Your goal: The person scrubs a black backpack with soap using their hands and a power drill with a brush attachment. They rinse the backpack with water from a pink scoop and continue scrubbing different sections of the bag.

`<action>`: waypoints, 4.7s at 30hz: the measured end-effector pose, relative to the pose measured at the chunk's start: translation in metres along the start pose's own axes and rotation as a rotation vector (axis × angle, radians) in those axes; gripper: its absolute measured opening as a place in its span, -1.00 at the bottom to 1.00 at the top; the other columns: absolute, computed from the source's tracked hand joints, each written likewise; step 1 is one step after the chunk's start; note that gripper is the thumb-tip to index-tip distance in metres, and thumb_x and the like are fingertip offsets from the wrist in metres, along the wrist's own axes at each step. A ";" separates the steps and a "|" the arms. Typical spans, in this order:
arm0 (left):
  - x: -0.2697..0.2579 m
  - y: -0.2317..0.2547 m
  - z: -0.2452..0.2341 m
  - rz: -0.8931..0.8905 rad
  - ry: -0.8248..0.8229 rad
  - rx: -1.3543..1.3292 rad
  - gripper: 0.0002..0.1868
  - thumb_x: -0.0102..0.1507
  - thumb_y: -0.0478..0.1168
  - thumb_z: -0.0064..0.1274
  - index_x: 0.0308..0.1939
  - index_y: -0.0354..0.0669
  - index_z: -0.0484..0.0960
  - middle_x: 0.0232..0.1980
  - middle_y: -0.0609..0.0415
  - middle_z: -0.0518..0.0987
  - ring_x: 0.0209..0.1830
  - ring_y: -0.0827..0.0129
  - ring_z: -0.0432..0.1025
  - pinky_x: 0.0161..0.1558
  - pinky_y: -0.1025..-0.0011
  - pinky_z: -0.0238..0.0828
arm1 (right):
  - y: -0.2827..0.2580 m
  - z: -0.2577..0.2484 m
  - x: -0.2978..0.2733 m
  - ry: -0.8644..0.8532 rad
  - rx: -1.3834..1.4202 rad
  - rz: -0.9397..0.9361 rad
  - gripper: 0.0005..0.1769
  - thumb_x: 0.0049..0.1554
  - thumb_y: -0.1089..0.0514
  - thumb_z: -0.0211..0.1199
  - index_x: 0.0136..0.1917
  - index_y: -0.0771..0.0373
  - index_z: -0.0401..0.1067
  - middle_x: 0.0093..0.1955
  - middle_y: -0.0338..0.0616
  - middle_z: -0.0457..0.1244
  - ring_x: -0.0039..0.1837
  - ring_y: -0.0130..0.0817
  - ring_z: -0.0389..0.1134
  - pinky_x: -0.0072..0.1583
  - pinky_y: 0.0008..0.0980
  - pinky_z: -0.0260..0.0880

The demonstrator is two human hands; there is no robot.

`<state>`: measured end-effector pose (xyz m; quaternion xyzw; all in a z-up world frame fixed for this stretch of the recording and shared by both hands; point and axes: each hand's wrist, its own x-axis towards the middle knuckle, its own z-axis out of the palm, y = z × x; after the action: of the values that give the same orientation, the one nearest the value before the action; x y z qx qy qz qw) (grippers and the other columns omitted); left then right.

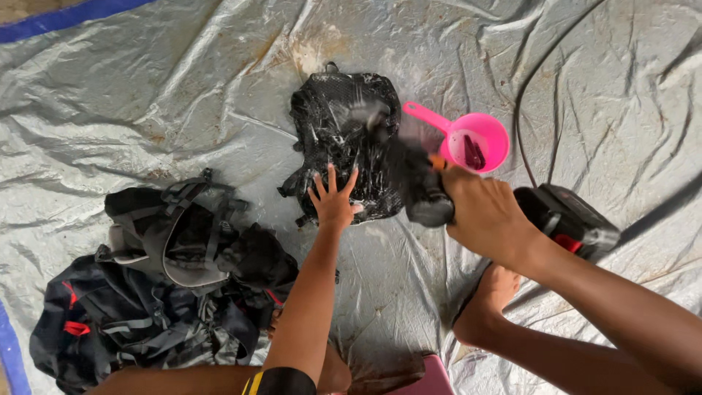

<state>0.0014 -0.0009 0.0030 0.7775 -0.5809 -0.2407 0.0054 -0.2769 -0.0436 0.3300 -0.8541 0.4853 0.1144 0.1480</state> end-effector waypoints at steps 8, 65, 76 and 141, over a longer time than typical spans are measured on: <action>-0.006 0.002 0.002 -0.004 0.000 0.011 0.16 0.40 0.16 0.26 0.83 0.78 -0.30 0.90 -0.15 -0.48 0.82 -0.50 -0.48 0.60 -0.58 -0.49 | 0.008 0.023 -0.004 0.080 -0.012 -0.009 -0.34 -0.15 0.20 0.39 0.27 0.19 0.47 0.16 -0.09 0.43 0.04 0.24 0.58 0.11 0.19 0.61; -0.030 0.020 0.012 -0.020 0.521 -1.680 -0.56 0.41 -0.01 0.31 -0.11 -0.22 0.39 -0.19 0.04 0.28 -0.10 0.29 0.15 0.01 0.25 0.22 | -0.048 0.289 0.202 -0.120 2.031 0.503 0.07 0.28 -0.59 0.08 0.84 -0.04 0.03 0.84 0.22 -0.09 0.80 0.22 -0.05 0.73 0.29 -0.05; -0.069 -0.096 -0.023 -0.448 -0.072 -0.846 -0.60 0.19 0.08 0.06 -0.46 -0.07 0.87 -0.52 -0.12 0.70 -0.53 0.01 0.65 -0.54 0.11 0.52 | -0.031 0.325 0.224 0.696 1.513 -0.041 -0.24 0.04 0.41 0.65 0.48 0.53 0.50 0.43 0.46 0.35 0.49 0.21 0.37 0.57 0.28 0.33; -0.054 0.082 0.028 0.278 0.340 -0.121 0.18 0.07 0.50 0.34 0.73 0.42 0.32 0.91 -0.09 -0.25 0.84 -0.42 -0.36 0.42 -0.78 -0.54 | 0.058 0.265 0.135 0.711 -0.286 -0.343 -0.47 0.04 0.06 0.23 0.30 0.06 0.49 0.49 0.10 0.19 0.64 0.07 0.17 0.48 0.05 0.12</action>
<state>-0.0946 0.0292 0.0216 0.7177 -0.6577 -0.1376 0.1828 -0.2730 -0.0831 0.0296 -0.9207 0.3363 -0.1477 -0.1316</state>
